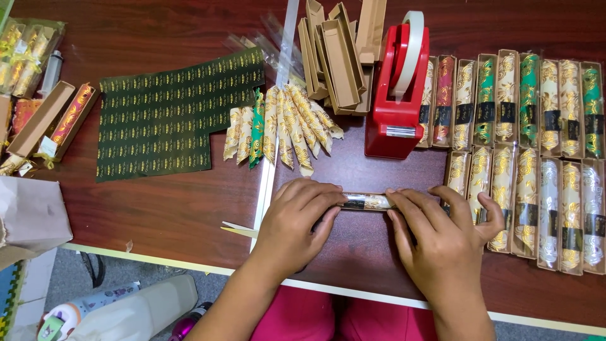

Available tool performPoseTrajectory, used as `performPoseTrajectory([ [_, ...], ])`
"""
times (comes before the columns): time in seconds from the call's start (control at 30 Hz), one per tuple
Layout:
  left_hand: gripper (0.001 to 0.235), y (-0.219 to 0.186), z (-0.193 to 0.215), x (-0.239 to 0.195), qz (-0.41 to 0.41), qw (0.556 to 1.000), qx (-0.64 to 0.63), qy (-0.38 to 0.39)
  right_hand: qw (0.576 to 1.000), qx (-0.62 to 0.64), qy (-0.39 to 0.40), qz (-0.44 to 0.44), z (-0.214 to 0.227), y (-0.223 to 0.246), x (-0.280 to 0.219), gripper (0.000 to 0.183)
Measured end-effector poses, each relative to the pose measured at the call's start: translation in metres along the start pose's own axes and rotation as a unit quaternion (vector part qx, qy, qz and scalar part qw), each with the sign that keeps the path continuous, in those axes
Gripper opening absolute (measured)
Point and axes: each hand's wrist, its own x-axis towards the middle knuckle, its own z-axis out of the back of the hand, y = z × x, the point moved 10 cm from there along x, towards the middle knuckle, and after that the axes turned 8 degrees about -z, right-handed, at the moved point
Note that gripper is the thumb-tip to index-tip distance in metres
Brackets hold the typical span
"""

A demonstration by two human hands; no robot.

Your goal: The person cuts a sheet of black labels with gold text using scissors, then trims a small label and applies it to a cylindrical candle inside a cardboard box. They use tape to secure the label and place the finished box with other packaged candles.

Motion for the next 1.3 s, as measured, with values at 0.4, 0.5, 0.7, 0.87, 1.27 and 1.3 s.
performPoseTrajectory([
  [0.4,0.018,0.000,-0.002,-0.001,-0.004,1.000,0.017,0.001,1.000,0.008,0.004,-0.002,0.001,0.001,0.002,0.017],
  [0.5,0.016,-0.007,0.006,0.001,-0.020,0.999,0.011,-0.023,1.000,0.004,-0.020,-0.002,0.007,0.001,0.000,0.015],
  [0.7,0.026,-0.012,0.009,0.000,-0.034,0.998,0.043,-0.026,0.999,0.023,-0.032,0.005,0.012,0.003,-0.004,0.016],
  [0.87,0.051,-0.010,0.002,0.001,-0.015,0.999,0.029,0.026,0.998,0.043,-0.053,-0.010,0.015,-0.006,-0.014,0.014],
  [1.27,0.076,-0.003,-0.012,-0.002,0.009,0.997,0.041,0.071,0.984,0.055,-0.128,-0.114,0.024,-0.036,-0.022,0.017],
  [1.3,0.075,-0.002,-0.012,-0.001,0.014,0.996,0.041,0.074,0.984,0.074,-0.131,-0.099,0.025,-0.033,-0.020,0.018],
])
